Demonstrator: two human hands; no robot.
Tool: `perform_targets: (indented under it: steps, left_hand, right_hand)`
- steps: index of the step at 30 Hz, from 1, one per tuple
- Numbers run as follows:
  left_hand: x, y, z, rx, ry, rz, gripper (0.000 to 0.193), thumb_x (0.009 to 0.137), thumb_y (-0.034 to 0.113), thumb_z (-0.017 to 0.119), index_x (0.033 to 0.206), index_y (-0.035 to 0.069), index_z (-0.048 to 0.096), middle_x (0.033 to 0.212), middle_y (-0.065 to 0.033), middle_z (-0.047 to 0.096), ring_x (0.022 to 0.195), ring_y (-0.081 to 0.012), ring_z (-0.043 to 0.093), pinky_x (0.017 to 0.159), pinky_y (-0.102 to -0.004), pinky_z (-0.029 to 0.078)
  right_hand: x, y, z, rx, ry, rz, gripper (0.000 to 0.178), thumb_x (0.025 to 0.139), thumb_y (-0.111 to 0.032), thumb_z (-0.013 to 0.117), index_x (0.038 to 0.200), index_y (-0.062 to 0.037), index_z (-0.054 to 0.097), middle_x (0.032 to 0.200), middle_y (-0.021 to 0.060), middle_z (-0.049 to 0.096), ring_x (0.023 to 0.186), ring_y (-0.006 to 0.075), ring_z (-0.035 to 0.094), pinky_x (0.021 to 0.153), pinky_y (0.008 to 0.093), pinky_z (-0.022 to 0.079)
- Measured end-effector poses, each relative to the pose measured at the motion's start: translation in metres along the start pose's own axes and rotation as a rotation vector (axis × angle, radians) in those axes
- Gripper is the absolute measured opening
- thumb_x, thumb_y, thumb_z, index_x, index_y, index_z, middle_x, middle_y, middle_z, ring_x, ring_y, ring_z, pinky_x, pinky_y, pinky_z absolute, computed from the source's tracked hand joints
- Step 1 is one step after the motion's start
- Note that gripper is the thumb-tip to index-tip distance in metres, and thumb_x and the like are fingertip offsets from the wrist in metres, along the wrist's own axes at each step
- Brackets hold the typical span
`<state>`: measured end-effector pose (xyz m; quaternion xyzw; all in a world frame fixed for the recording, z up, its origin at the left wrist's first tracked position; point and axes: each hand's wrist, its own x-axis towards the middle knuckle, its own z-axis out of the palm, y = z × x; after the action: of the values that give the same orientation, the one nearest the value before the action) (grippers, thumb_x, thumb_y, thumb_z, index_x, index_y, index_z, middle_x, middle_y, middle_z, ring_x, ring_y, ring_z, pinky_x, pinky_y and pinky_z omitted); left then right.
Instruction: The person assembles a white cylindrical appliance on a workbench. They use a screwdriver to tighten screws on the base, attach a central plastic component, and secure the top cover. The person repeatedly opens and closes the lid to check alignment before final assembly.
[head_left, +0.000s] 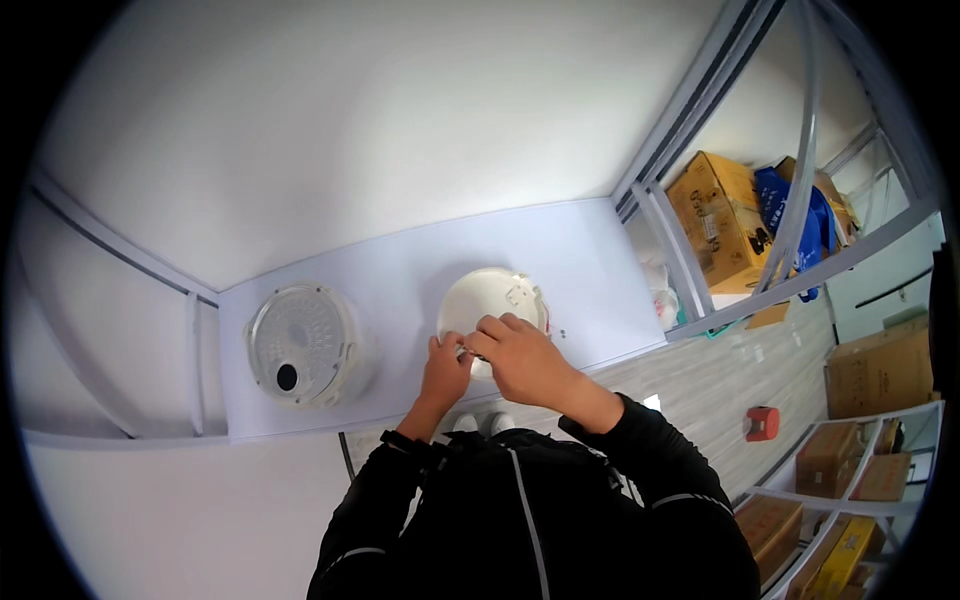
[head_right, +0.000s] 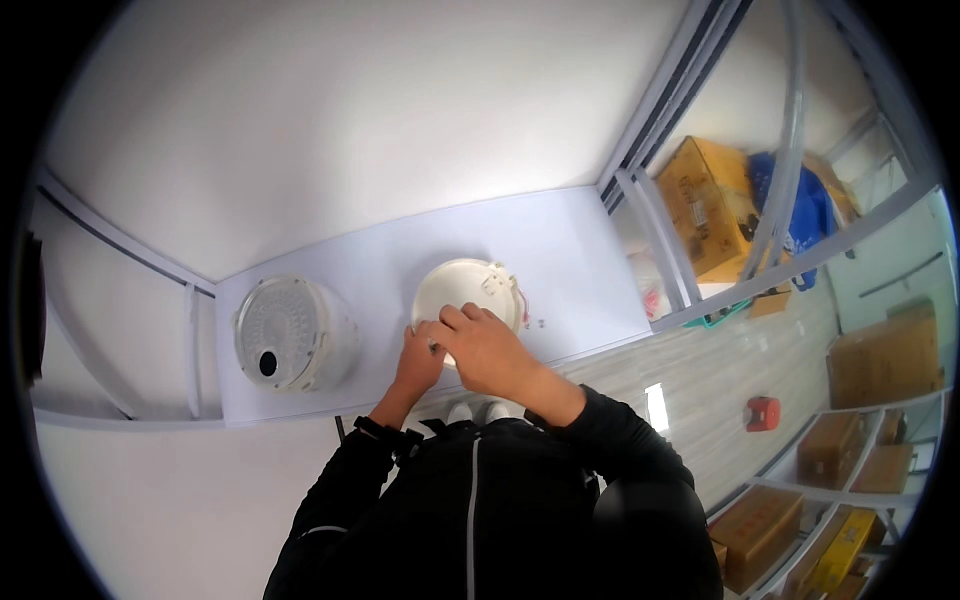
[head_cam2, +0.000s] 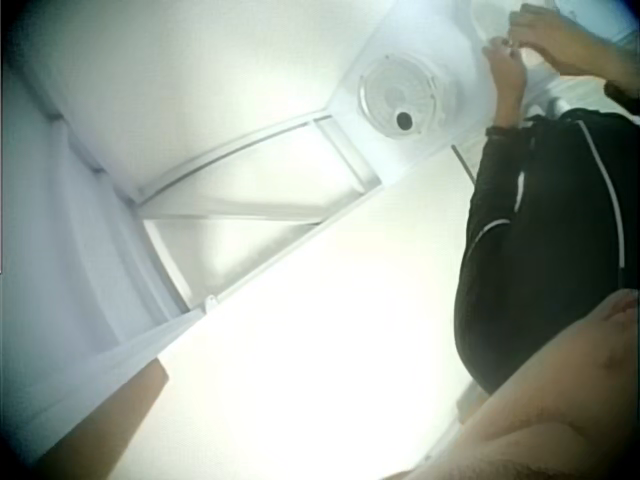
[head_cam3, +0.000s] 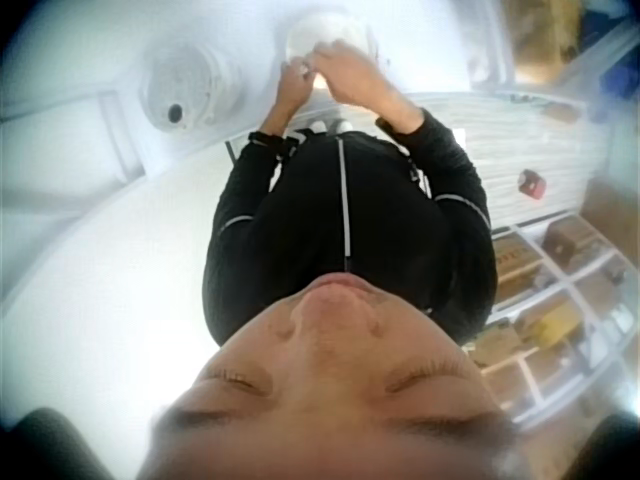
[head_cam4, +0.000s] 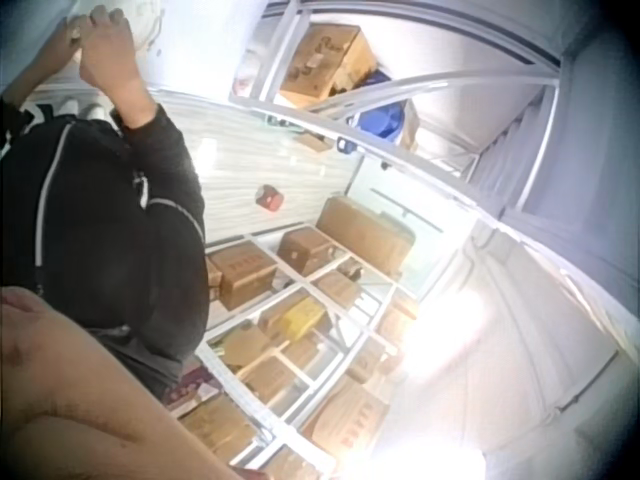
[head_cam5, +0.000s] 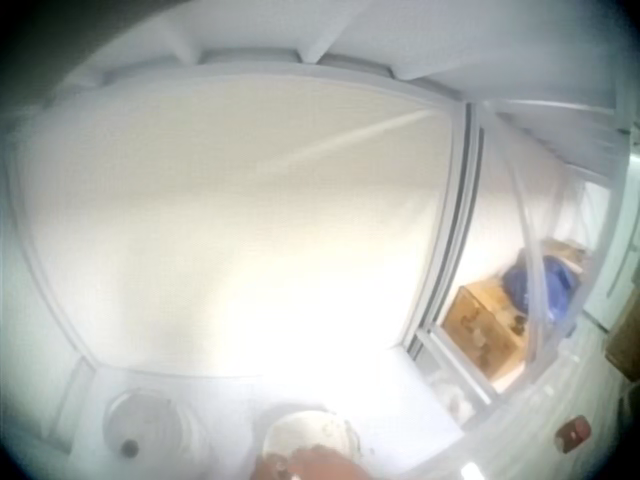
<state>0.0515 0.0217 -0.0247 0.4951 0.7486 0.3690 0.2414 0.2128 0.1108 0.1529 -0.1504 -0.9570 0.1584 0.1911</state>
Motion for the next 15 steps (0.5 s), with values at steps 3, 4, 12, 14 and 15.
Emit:
perform_targets:
  steps: [3, 4, 12, 14, 15]
  left_hand:
    - [-0.001, 0.012, -0.006, 0.001, -0.009, -0.008, 0.027, 0.096, 0.019, 0.07, 0.119, 0.012, 0.058, 0.119, -0.0245, 0.053, 0.097, -0.0504, 0.061, 0.083, -0.055, 0.053]
    - [0.0, -0.001, -0.003, 0.035, -0.003, 0.043, 0.027, 0.095, 0.02, 0.07, 0.119, 0.012, 0.058, 0.118, -0.0243, 0.054, 0.097, -0.0503, 0.061, 0.083, -0.0549, 0.053]
    - [0.002, 0.023, -0.019, 0.082, -0.003, -0.055, 0.027, 0.09, 0.027, 0.076, 0.112, 0.014, 0.067, 0.112, -0.0206, 0.059, 0.096, -0.0458, 0.064, 0.083, -0.0522, 0.054]
    - [0.002, 0.015, -0.017, 0.094, 0.006, -0.046, 0.027, 0.089, 0.027, 0.077, 0.112, 0.016, 0.069, 0.112, -0.0198, 0.059, 0.096, -0.0449, 0.065, 0.083, -0.0516, 0.054]
    - [0.002, 0.013, -0.017, 0.111, -0.006, -0.033, 0.027, 0.089, 0.027, 0.077, 0.113, 0.018, 0.069, 0.112, -0.0191, 0.06, 0.097, -0.0447, 0.065, 0.084, -0.0515, 0.055]
  right_hand:
    - [-0.003, -0.012, -0.01, -0.062, -0.116, 0.272, 0.031, 0.085, -0.01, 0.073, 0.114, -0.0065, 0.062, 0.097, 0.0125, 0.063, 0.087, 0.0327, 0.067, 0.073, 0.0445, 0.054]
    - [0.004, -0.023, -0.022, -0.076, -0.223, 0.41, 0.031, 0.085, -0.009, 0.072, 0.114, -0.0069, 0.062, 0.099, 0.0131, 0.063, 0.087, 0.0325, 0.066, 0.073, 0.0451, 0.054]
    - [-0.009, -0.006, -0.004, -0.035, 0.003, 0.137, 0.023, 0.082, -0.007, 0.068, 0.105, -0.0081, 0.066, 0.1, 0.0158, 0.057, 0.088, 0.0359, 0.062, 0.074, 0.0458, 0.053]
    - [-0.009, -0.006, -0.003, 0.005, 0.073, 0.071, 0.023, 0.081, -0.005, 0.067, 0.104, -0.0083, 0.066, 0.1, 0.0157, 0.056, 0.088, 0.0374, 0.061, 0.075, 0.0457, 0.053]
    - [-0.01, -0.008, -0.004, 0.002, 0.074, 0.112, 0.018, 0.087, -0.014, 0.069, 0.105, -0.0079, 0.067, 0.102, 0.0148, 0.06, 0.084, 0.0368, 0.064, 0.071, 0.0461, 0.054]
